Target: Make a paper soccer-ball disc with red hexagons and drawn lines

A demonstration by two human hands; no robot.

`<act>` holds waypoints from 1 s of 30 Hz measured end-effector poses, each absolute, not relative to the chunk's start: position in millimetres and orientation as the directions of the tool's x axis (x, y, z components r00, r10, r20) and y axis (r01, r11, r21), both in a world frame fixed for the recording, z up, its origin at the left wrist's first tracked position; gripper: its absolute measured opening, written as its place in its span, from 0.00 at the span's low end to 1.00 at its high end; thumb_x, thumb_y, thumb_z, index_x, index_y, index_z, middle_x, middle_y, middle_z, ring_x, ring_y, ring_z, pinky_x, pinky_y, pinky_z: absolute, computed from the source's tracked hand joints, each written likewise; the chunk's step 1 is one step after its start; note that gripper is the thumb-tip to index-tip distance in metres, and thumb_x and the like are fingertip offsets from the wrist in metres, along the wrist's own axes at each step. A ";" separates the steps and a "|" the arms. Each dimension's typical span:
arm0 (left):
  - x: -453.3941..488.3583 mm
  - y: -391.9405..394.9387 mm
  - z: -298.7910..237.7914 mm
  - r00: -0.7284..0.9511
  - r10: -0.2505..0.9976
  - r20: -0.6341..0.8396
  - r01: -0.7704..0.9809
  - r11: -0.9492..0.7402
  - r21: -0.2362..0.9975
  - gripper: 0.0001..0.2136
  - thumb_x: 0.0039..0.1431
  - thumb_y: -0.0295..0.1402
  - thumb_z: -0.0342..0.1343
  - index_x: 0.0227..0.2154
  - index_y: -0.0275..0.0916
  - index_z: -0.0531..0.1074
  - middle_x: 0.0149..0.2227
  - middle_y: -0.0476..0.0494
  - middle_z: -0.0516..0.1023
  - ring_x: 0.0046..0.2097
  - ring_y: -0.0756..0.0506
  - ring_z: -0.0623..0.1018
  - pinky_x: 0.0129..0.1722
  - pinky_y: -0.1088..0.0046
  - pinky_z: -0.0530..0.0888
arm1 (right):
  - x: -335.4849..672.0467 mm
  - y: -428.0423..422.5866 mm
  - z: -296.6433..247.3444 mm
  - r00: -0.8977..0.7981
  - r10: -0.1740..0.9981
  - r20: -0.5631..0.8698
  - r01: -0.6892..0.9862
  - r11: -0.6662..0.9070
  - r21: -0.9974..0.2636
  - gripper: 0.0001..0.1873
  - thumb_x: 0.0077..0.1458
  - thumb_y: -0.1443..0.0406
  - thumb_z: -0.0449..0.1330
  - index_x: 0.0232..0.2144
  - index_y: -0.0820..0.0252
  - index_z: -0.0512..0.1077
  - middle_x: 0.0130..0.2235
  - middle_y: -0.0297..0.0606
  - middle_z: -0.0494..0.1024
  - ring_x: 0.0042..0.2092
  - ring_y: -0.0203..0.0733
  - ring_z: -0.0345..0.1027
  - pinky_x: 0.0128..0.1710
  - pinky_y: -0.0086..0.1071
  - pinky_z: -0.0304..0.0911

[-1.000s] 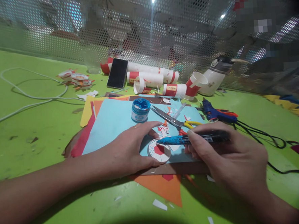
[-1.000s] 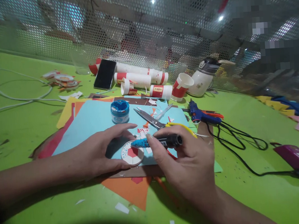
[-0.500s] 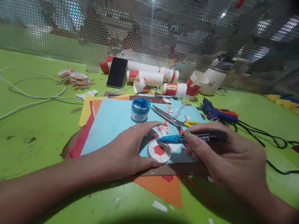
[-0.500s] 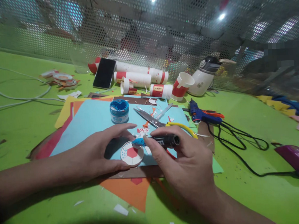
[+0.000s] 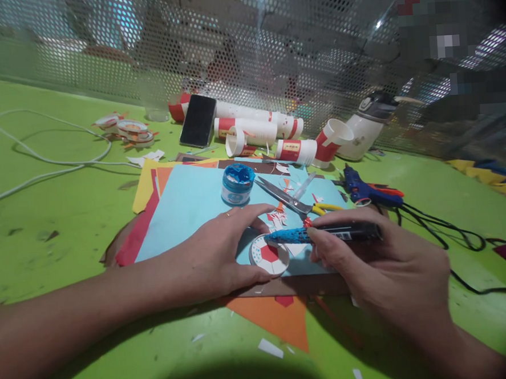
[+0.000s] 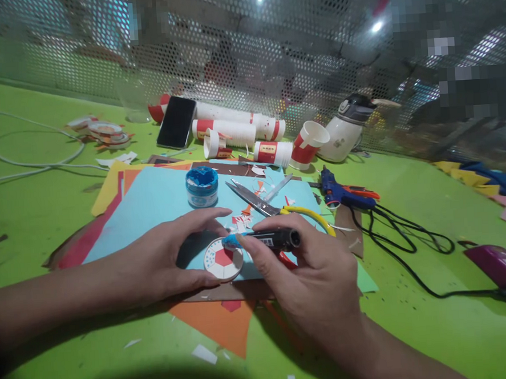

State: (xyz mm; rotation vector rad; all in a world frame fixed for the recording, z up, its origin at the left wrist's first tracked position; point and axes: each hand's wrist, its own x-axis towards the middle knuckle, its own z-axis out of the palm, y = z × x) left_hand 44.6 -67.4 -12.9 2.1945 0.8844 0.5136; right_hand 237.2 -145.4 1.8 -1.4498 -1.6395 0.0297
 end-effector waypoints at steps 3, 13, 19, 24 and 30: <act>44.7 -67.4 -12.7 0.682 0.727 0.083 0.456 -0.511 0.728 0.37 0.47 0.35 0.64 0.60 0.39 0.58 0.61 0.38 0.66 0.60 0.38 0.68 0.57 0.61 0.66 | 235.6 -146.2 2.1 0.130 0.795 0.593 0.766 0.299 -0.569 0.05 0.52 0.61 0.66 0.33 0.54 0.76 0.25 0.30 0.77 0.23 0.35 0.69 0.25 0.30 0.64; 44.3 -67.7 -12.7 0.685 0.723 0.092 0.446 -0.516 0.731 0.36 0.47 0.35 0.64 0.60 0.39 0.59 0.60 0.39 0.67 0.59 0.38 0.68 0.57 0.61 0.66 | 233.9 -143.8 0.5 0.163 0.788 0.593 0.754 0.288 -0.590 0.04 0.52 0.61 0.65 0.32 0.53 0.76 0.24 0.31 0.77 0.23 0.38 0.68 0.23 0.33 0.62; 44.9 -66.2 -13.2 0.694 0.713 0.101 0.436 -0.527 0.730 0.36 0.47 0.34 0.64 0.60 0.37 0.58 0.60 0.38 0.67 0.59 0.40 0.68 0.57 0.62 0.66 | 233.5 -145.2 -0.8 0.155 0.770 0.619 0.783 0.286 -0.552 0.06 0.50 0.60 0.67 0.32 0.52 0.76 0.24 0.30 0.77 0.23 0.37 0.69 0.24 0.32 0.62; 45.5 -66.6 -14.0 0.692 0.714 0.106 0.441 -0.534 0.721 0.36 0.47 0.34 0.64 0.60 0.36 0.59 0.60 0.37 0.67 0.59 0.39 0.68 0.57 0.61 0.65 | 231.1 -144.0 -2.0 0.167 0.763 0.625 0.787 0.279 -0.551 0.08 0.50 0.58 0.67 0.29 0.54 0.75 0.21 0.29 0.75 0.21 0.37 0.67 0.21 0.32 0.61; 45.9 -66.8 -12.7 0.685 0.724 0.083 0.463 -0.521 0.717 0.36 0.47 0.36 0.64 0.59 0.36 0.60 0.59 0.35 0.68 0.58 0.37 0.69 0.55 0.59 0.67 | 226.8 -142.6 -1.3 0.201 0.770 0.606 0.766 0.262 -0.587 0.09 0.49 0.57 0.67 0.28 0.54 0.74 0.21 0.30 0.74 0.22 0.37 0.67 0.22 0.32 0.60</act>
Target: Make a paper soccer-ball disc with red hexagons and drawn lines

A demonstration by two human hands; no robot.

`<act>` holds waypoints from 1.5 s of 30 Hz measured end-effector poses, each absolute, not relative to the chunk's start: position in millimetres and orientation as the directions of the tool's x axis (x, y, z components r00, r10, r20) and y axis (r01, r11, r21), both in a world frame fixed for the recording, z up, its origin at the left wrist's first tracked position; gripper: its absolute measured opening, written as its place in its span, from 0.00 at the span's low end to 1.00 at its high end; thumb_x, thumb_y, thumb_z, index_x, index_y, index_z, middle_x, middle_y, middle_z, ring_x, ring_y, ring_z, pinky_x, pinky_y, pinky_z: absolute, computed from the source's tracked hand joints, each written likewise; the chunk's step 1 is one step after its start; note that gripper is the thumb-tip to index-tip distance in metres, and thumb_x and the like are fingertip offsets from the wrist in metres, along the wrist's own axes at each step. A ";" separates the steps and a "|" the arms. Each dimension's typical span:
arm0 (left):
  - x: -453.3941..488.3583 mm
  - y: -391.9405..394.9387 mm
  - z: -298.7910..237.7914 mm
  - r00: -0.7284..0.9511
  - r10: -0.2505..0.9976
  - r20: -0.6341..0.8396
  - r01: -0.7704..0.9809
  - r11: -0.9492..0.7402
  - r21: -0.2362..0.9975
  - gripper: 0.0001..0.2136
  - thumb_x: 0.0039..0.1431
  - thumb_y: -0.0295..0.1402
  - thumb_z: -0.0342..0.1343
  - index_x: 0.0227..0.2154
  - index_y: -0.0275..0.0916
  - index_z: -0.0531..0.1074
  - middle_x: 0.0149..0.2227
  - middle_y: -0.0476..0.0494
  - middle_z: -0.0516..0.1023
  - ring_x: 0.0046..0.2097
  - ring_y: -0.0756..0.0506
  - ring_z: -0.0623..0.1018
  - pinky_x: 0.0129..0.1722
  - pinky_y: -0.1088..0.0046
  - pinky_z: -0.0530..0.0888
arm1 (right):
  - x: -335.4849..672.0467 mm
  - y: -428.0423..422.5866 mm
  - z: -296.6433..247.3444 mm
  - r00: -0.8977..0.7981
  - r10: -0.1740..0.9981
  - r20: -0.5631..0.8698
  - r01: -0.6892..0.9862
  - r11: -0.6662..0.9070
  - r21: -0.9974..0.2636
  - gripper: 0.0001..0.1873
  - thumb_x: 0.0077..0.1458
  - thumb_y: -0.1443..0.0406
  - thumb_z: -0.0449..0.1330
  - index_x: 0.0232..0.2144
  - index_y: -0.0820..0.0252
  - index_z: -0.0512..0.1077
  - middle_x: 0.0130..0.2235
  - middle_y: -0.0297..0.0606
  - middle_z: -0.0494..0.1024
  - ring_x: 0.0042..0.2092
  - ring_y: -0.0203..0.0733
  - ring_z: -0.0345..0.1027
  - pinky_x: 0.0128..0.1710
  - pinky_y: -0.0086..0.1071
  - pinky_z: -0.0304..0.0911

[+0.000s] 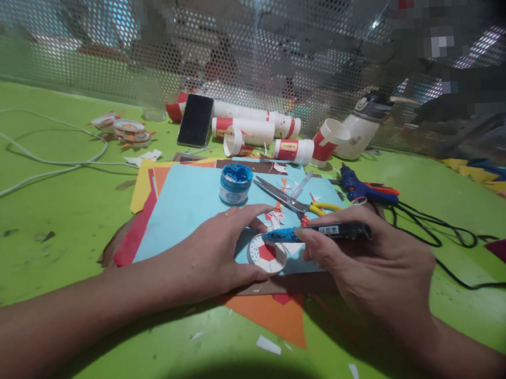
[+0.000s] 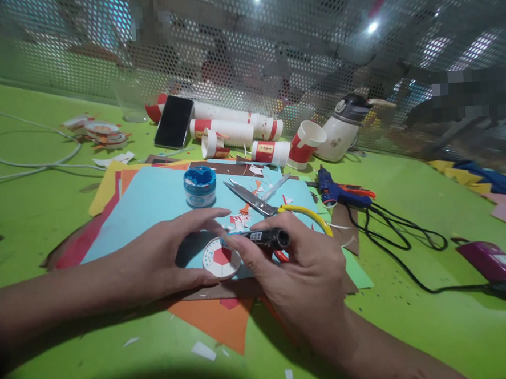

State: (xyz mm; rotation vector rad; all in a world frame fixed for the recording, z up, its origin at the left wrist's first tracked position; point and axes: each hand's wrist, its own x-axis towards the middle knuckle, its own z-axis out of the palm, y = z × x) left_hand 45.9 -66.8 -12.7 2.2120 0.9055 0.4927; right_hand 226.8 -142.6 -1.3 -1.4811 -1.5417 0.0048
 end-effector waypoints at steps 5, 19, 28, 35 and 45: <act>45.7 -66.4 -11.1 0.683 0.727 0.077 0.457 -0.506 0.731 0.36 0.46 0.36 0.64 0.59 0.40 0.59 0.58 0.38 0.70 0.57 0.37 0.70 0.55 0.59 0.67 | 228.1 -143.5 0.5 0.197 0.782 0.592 0.745 0.273 -0.609 0.07 0.50 0.59 0.67 0.26 0.54 0.74 0.21 0.29 0.73 0.22 0.37 0.65 0.22 0.32 0.59; 44.7 -68.2 -11.3 0.681 0.729 0.069 0.473 -0.511 0.718 0.36 0.47 0.36 0.65 0.60 0.40 0.59 0.57 0.39 0.71 0.56 0.39 0.70 0.56 0.61 0.66 | 234.4 -150.7 10.4 0.238 0.746 0.623 0.738 0.279 -0.615 0.06 0.50 0.60 0.66 0.28 0.54 0.75 0.23 0.32 0.75 0.23 0.39 0.68 0.24 0.34 0.63; 44.9 -68.2 -12.1 0.679 0.728 0.095 0.452 -0.516 0.728 0.36 0.46 0.35 0.65 0.59 0.41 0.60 0.59 0.41 0.68 0.58 0.39 0.69 0.56 0.62 0.66 | 234.8 -145.7 8.4 0.118 0.805 0.582 0.727 0.329 -0.602 0.02 0.54 0.63 0.63 0.31 0.55 0.74 0.24 0.30 0.76 0.22 0.33 0.67 0.27 0.30 0.66; 43.5 -68.0 -12.2 0.698 0.707 0.108 0.427 -0.533 0.730 0.34 0.48 0.36 0.63 0.59 0.42 0.60 0.59 0.42 0.69 0.57 0.39 0.70 0.56 0.62 0.67 | 234.5 -146.8 8.4 0.114 0.837 0.535 0.761 0.273 -0.588 0.04 0.55 0.62 0.62 0.31 0.55 0.75 0.25 0.30 0.76 0.25 0.34 0.68 0.28 0.29 0.66; 44.3 -67.4 -12.9 0.711 0.685 0.158 0.400 -0.580 0.710 0.31 0.50 0.36 0.63 0.57 0.42 0.61 0.58 0.43 0.70 0.56 0.41 0.72 0.53 0.66 0.68 | 236.0 -146.1 7.1 0.089 0.837 0.540 0.766 0.289 -0.574 0.03 0.55 0.62 0.62 0.32 0.55 0.75 0.25 0.29 0.76 0.25 0.33 0.69 0.26 0.27 0.64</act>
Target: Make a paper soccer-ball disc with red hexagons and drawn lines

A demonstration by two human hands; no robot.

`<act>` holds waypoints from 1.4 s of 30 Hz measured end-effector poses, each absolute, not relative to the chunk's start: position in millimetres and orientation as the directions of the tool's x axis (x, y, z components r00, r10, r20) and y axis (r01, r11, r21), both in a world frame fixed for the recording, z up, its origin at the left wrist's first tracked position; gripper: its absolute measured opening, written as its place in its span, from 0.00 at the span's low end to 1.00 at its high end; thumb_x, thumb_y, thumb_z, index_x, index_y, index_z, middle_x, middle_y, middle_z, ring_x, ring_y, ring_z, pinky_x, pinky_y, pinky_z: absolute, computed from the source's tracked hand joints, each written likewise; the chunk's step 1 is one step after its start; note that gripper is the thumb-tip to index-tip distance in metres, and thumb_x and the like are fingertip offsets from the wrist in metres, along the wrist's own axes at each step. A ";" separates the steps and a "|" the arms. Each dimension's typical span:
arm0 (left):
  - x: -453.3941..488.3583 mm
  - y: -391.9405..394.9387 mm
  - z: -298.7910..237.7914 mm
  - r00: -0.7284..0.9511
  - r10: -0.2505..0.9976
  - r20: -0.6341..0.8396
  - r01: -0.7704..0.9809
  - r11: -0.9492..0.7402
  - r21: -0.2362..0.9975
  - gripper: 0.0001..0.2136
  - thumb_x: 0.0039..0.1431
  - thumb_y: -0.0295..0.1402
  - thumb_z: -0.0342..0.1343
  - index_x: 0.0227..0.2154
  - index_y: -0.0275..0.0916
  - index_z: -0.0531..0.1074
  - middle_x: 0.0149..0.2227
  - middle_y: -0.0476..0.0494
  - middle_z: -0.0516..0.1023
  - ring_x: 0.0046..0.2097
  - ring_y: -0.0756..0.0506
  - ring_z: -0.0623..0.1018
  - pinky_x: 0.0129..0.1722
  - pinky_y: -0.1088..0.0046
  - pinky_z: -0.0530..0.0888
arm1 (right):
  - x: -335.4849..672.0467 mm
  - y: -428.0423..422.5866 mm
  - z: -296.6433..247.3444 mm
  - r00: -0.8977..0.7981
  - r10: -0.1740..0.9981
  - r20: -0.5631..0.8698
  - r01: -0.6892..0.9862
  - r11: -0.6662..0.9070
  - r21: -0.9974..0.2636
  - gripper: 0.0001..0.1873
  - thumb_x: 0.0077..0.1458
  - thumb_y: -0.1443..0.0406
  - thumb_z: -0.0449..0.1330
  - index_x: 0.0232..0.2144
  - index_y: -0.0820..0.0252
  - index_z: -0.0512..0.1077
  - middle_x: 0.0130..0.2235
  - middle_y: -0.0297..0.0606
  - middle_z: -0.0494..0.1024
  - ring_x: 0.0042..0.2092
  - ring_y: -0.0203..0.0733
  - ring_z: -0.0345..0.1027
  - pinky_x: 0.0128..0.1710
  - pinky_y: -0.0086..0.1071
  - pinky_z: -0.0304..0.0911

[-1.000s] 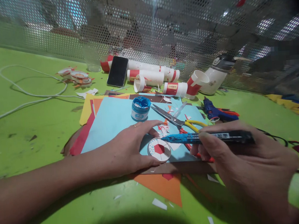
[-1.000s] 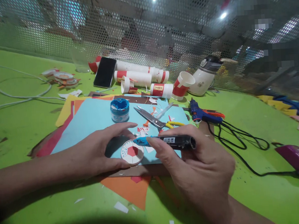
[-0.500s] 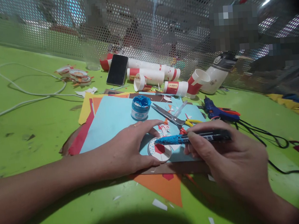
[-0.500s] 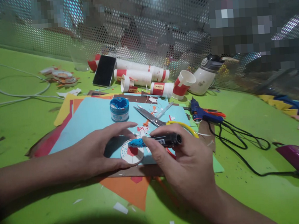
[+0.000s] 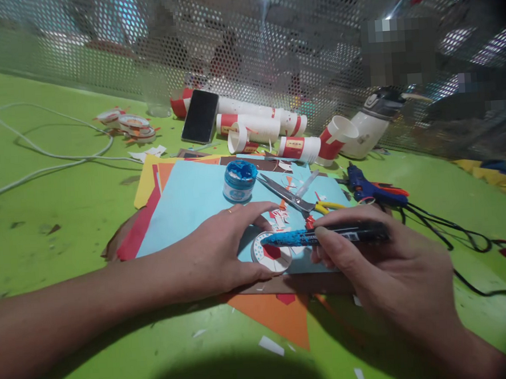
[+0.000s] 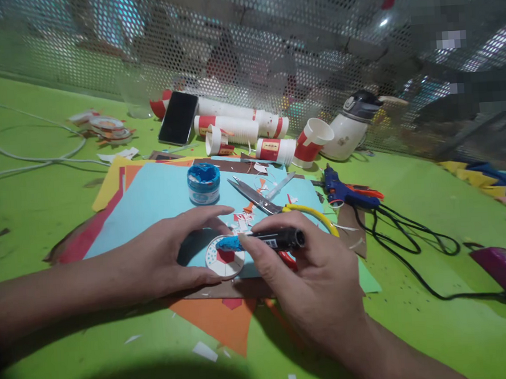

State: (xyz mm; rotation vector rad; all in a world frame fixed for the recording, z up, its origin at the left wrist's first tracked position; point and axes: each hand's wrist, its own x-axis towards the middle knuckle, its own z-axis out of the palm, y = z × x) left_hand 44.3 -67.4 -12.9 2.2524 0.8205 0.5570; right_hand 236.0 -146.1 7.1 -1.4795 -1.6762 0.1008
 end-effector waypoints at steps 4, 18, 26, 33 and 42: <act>44.5 -67.2 -12.9 0.717 0.674 0.179 0.385 -0.596 0.704 0.30 0.50 0.35 0.63 0.56 0.42 0.63 0.57 0.43 0.72 0.55 0.41 0.72 0.52 0.66 0.68 | 237.3 -146.7 5.5 0.090 0.838 0.539 0.762 0.291 -0.578 0.05 0.54 0.61 0.63 0.33 0.54 0.75 0.26 0.28 0.77 0.25 0.32 0.70 0.26 0.27 0.63; 43.9 -66.6 -14.1 0.721 0.666 0.191 0.370 -0.603 0.706 0.28 0.50 0.36 0.63 0.55 0.43 0.63 0.55 0.44 0.73 0.54 0.41 0.73 0.51 0.67 0.69 | 238.3 -146.1 6.9 0.032 0.842 0.538 0.783 0.314 -0.538 0.03 0.55 0.63 0.62 0.33 0.55 0.74 0.27 0.28 0.77 0.27 0.32 0.69 0.29 0.26 0.63; 44.2 -66.0 -13.8 0.720 0.672 0.172 0.387 -0.595 0.705 0.31 0.49 0.34 0.64 0.57 0.41 0.62 0.57 0.43 0.71 0.55 0.42 0.72 0.52 0.67 0.68 | 235.9 -144.0 6.1 0.055 0.830 0.554 0.784 0.308 -0.539 0.04 0.54 0.62 0.63 0.30 0.55 0.74 0.22 0.27 0.75 0.22 0.30 0.68 0.22 0.24 0.61; 44.5 -66.4 -14.6 0.705 0.695 0.139 0.419 -0.567 0.709 0.33 0.48 0.35 0.64 0.58 0.43 0.61 0.56 0.44 0.72 0.54 0.41 0.72 0.52 0.65 0.69 | 230.8 -146.2 9.4 0.182 0.869 0.460 0.686 0.223 -0.693 0.06 0.54 0.61 0.63 0.29 0.56 0.74 0.22 0.28 0.74 0.22 0.31 0.68 0.22 0.27 0.62; 44.8 -67.9 -13.0 0.685 0.722 0.097 0.467 -0.538 0.702 0.35 0.47 0.36 0.65 0.59 0.40 0.60 0.61 0.40 0.67 0.59 0.39 0.69 0.56 0.62 0.67 | 235.1 -148.3 15.4 0.226 0.809 0.542 0.675 0.271 -0.686 0.07 0.54 0.60 0.64 0.29 0.57 0.74 0.19 0.27 0.72 0.20 0.33 0.68 0.21 0.27 0.64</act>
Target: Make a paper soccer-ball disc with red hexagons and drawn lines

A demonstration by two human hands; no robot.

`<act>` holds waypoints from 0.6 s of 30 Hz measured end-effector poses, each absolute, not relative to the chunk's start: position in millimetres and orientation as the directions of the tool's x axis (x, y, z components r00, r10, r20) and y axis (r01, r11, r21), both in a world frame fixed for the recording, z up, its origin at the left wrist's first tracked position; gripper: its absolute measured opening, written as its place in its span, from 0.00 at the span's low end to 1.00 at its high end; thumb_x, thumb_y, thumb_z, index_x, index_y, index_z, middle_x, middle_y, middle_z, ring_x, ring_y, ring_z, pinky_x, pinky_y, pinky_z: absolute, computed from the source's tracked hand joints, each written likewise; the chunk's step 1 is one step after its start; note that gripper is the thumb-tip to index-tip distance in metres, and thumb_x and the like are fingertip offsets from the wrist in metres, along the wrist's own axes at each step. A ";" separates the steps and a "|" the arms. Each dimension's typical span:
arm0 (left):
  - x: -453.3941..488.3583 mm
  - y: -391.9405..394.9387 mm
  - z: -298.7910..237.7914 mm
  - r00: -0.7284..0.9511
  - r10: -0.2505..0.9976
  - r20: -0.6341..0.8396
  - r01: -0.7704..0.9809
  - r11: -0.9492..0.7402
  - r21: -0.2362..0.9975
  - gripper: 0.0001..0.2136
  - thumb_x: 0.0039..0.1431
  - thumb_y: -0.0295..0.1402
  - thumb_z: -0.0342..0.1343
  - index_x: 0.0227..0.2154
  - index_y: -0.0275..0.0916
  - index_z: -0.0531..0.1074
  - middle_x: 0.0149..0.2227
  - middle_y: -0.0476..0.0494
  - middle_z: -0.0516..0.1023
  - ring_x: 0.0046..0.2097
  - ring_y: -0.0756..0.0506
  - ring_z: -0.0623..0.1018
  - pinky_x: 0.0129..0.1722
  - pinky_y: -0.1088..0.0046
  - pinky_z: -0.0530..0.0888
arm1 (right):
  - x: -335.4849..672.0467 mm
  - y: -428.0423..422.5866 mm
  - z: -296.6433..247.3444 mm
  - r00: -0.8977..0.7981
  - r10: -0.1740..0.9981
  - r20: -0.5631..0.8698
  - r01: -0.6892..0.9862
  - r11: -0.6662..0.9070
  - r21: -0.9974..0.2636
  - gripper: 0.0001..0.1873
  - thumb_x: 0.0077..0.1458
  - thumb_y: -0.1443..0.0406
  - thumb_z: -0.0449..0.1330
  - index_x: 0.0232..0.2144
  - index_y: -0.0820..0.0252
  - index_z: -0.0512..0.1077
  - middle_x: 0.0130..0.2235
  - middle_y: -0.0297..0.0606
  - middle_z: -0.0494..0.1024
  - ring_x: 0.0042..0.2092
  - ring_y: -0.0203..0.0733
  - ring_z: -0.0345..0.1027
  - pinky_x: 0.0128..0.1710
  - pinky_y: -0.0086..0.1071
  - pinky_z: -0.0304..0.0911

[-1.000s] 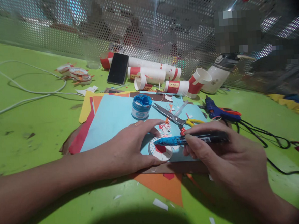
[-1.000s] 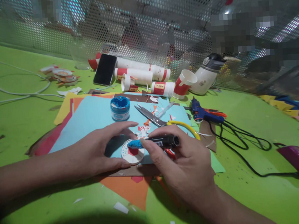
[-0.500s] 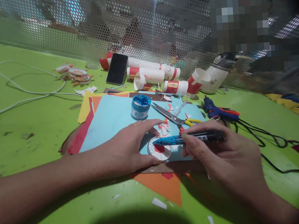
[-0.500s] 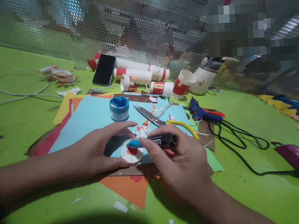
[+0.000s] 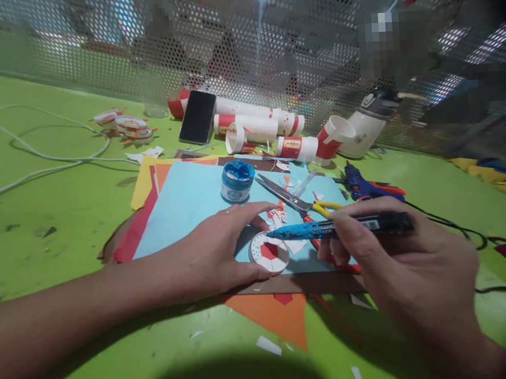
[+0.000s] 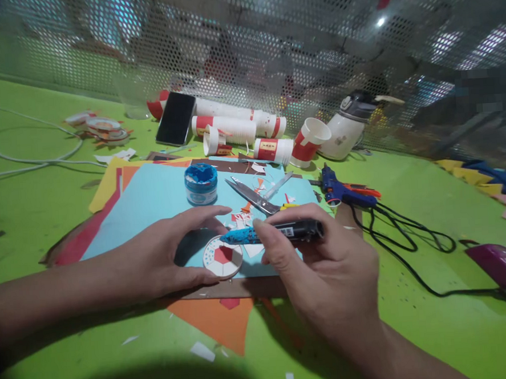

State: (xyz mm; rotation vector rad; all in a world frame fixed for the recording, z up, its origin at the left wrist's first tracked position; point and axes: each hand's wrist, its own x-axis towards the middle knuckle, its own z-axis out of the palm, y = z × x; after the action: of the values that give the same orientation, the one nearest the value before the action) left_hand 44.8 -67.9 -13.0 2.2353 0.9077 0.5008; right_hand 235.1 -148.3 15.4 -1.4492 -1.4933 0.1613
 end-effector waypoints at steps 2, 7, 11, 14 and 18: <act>44.8 -67.8 -13.7 0.684 0.722 0.102 0.462 -0.538 0.705 0.35 0.47 0.36 0.65 0.59 0.40 0.60 0.60 0.40 0.67 0.59 0.39 0.69 0.56 0.62 0.67 | 235.2 -147.6 14.1 0.199 0.819 0.538 0.684 0.278 -0.674 0.07 0.54 0.60 0.63 0.29 0.57 0.73 0.19 0.27 0.73 0.20 0.33 0.67 0.21 0.28 0.64; 44.3 -68.0 -15.0 0.684 0.719 0.123 0.439 -0.540 0.718 0.34 0.48 0.37 0.64 0.59 0.42 0.60 0.60 0.41 0.68 0.58 0.39 0.69 0.56 0.62 0.67 | 233.9 -147.0 13.1 0.192 0.825 0.531 0.722 0.248 -0.646 0.06 0.54 0.60 0.63 0.29 0.56 0.73 0.23 0.31 0.75 0.22 0.35 0.68 0.22 0.31 0.64; 44.3 -67.4 -14.3 0.691 0.714 0.110 0.440 -0.536 0.721 0.35 0.48 0.37 0.64 0.59 0.40 0.60 0.61 0.40 0.67 0.59 0.39 0.68 0.57 0.60 0.66 | 233.9 -146.7 12.6 0.159 0.843 0.514 0.715 0.261 -0.649 0.05 0.56 0.61 0.62 0.31 0.56 0.73 0.25 0.32 0.77 0.23 0.36 0.70 0.25 0.32 0.66; 44.0 -67.1 -14.6 0.697 0.707 0.120 0.432 -0.548 0.717 0.35 0.48 0.36 0.63 0.59 0.40 0.59 0.61 0.39 0.67 0.59 0.39 0.68 0.57 0.60 0.65 | 234.2 -146.6 12.1 0.102 0.838 0.536 0.757 0.284 -0.588 0.03 0.56 0.63 0.62 0.31 0.56 0.73 0.26 0.31 0.77 0.24 0.35 0.69 0.26 0.31 0.65; 43.9 -67.4 -15.5 0.690 0.715 0.109 0.439 -0.533 0.723 0.34 0.48 0.36 0.63 0.59 0.42 0.60 0.61 0.39 0.67 0.59 0.38 0.68 0.57 0.59 0.65 | 235.0 -146.2 12.1 0.082 0.839 0.537 0.783 0.279 -0.556 0.03 0.56 0.63 0.61 0.31 0.56 0.73 0.26 0.31 0.77 0.24 0.34 0.68 0.27 0.30 0.65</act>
State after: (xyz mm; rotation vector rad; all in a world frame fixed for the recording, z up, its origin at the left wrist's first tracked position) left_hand 43.9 -67.4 -15.5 2.2134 0.8792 0.5219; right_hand 235.0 -146.2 12.1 -1.4980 -1.6916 0.0825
